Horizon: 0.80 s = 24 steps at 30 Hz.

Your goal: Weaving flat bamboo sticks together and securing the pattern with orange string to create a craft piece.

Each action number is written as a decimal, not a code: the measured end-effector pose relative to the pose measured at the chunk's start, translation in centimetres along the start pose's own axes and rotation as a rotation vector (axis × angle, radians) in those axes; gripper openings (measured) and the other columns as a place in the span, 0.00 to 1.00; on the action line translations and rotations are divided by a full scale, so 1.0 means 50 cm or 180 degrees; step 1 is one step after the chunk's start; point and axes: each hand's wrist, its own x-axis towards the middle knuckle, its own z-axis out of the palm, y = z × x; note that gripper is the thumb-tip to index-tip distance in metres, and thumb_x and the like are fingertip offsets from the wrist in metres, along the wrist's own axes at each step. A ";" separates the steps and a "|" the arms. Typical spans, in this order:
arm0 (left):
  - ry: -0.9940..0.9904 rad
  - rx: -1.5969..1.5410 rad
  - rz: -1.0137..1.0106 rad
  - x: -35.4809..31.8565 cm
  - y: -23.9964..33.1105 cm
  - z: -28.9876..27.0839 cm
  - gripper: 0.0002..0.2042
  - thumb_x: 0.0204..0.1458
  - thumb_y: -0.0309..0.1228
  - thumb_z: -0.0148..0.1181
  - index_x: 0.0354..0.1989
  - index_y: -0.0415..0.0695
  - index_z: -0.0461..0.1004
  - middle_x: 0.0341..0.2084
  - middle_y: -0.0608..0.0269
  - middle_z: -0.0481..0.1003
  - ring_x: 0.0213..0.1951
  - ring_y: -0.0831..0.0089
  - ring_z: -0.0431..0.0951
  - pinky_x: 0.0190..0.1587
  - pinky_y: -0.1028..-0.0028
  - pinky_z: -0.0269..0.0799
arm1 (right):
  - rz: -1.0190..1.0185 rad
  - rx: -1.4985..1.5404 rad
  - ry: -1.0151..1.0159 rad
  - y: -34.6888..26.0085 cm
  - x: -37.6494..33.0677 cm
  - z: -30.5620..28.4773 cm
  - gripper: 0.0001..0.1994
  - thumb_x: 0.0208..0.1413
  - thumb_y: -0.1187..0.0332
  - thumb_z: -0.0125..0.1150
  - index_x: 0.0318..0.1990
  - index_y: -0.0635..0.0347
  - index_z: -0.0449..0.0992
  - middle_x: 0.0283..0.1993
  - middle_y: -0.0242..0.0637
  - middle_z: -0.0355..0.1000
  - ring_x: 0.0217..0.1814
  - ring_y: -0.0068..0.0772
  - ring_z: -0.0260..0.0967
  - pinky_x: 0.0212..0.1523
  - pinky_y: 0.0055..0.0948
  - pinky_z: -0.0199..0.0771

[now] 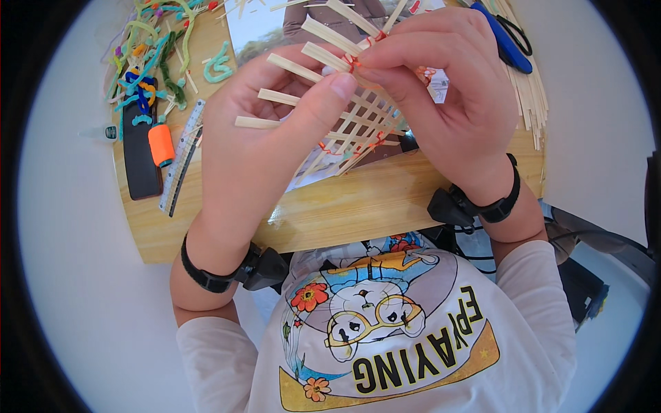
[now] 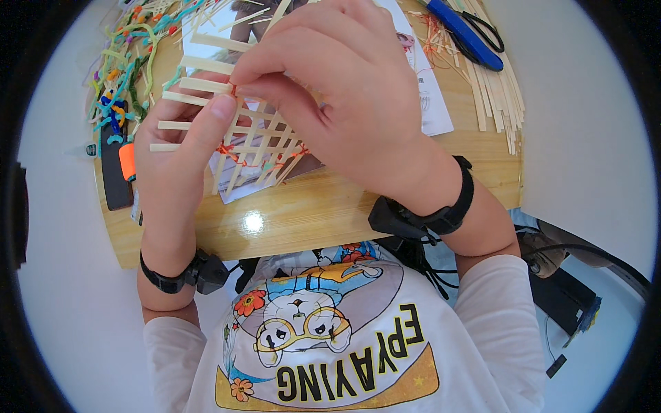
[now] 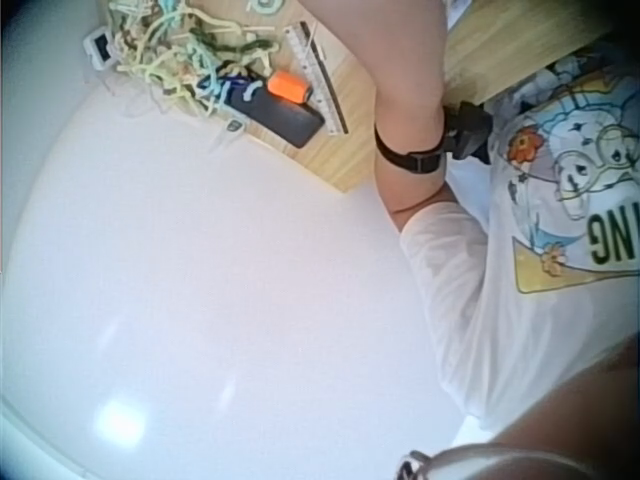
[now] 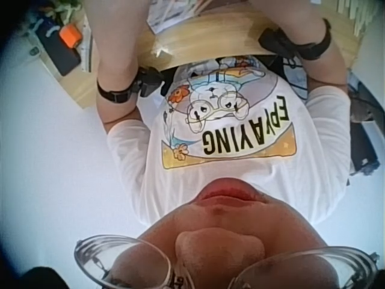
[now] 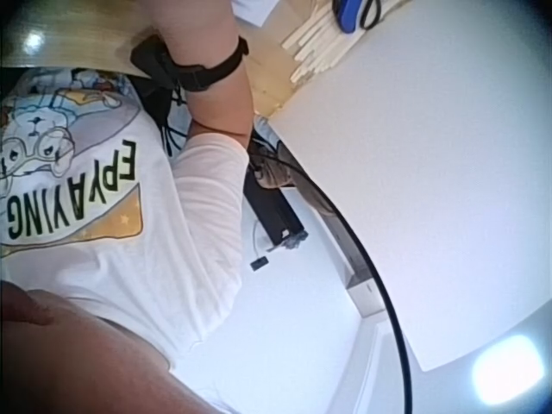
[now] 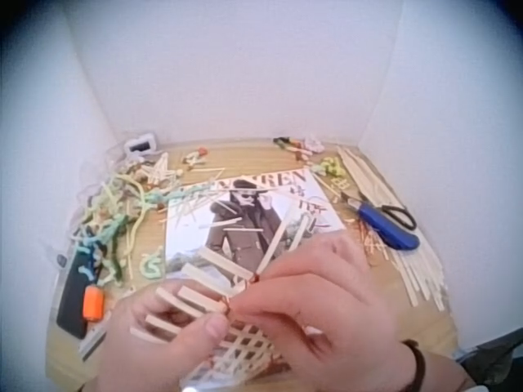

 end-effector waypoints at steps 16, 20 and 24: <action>0.0279 -0.0237 0.0098 0.001 -0.013 0.007 0.13 0.51 0.32 0.69 0.40 0.37 0.79 0.32 0.63 0.80 0.31 0.83 0.77 0.32 0.82 0.71 | -0.0099 -0.0106 -0.0076 -0.004 0.001 -0.003 0.09 0.52 0.76 0.63 0.41 0.63 0.77 0.44 0.37 0.73 0.44 0.25 0.69 0.47 0.26 0.68; 0.0032 -0.0348 0.0161 0.002 -0.009 0.006 0.14 0.51 0.32 0.68 0.42 0.37 0.78 0.35 0.61 0.79 0.33 0.82 0.77 0.34 0.82 0.72 | -0.0146 -0.0131 -0.0086 -0.003 0.005 -0.004 0.09 0.52 0.76 0.63 0.41 0.63 0.77 0.43 0.37 0.73 0.44 0.25 0.69 0.47 0.26 0.68; -0.0387 -0.0444 -0.0132 0.010 0.019 -0.030 0.16 0.53 0.34 0.65 0.46 0.36 0.77 0.39 0.60 0.79 0.38 0.80 0.76 0.41 0.79 0.71 | -0.0229 -0.0181 -0.0113 0.000 0.007 -0.002 0.09 0.52 0.76 0.63 0.42 0.63 0.77 0.43 0.37 0.73 0.43 0.25 0.69 0.47 0.26 0.68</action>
